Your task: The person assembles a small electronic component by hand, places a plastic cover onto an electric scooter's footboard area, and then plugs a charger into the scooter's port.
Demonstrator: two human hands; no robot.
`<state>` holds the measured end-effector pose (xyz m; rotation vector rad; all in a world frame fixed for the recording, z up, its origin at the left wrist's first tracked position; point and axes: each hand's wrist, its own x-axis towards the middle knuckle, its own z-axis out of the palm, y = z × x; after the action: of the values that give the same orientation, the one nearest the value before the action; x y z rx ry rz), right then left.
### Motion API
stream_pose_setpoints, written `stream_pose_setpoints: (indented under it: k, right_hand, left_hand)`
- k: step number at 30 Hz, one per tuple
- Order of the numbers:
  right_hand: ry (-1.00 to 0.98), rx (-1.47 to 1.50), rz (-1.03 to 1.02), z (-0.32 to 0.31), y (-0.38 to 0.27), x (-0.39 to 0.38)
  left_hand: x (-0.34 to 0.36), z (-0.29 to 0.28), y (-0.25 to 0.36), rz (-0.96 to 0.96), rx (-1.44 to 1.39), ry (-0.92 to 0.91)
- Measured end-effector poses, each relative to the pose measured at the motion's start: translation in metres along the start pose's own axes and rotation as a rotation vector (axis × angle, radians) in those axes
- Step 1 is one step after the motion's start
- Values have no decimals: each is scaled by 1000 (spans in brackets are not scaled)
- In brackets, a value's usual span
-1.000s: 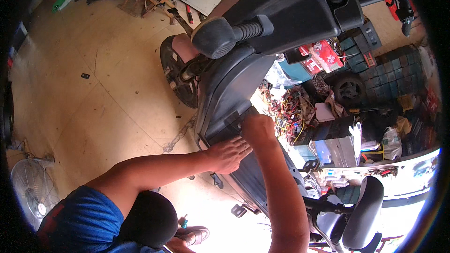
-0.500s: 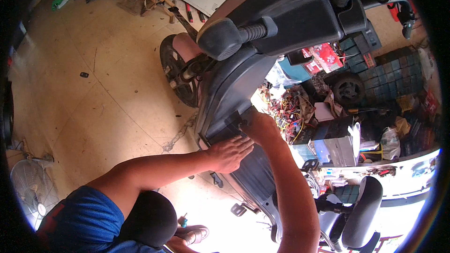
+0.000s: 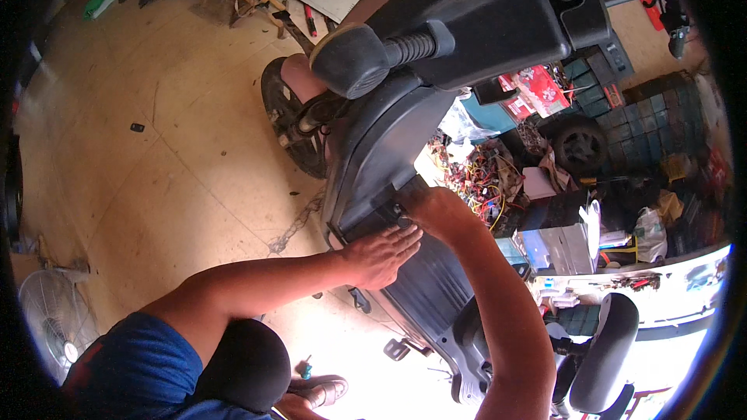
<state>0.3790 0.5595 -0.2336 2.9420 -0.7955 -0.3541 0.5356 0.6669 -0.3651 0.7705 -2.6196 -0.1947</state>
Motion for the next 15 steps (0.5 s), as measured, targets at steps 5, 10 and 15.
stream_pose_setpoints:
  k: [5,10,15]
  right_hand:
    - [-29,-64,6,5,3,-4]
    - [-24,-59,30,9,1,-2]
    - [8,-115,28,16,4,-1]
  left_hand:
    - [2,0,-1,12,60,12]
    - [15,-1,-13,43,-57,-27]
    - [11,-4,-9,34,53,8]
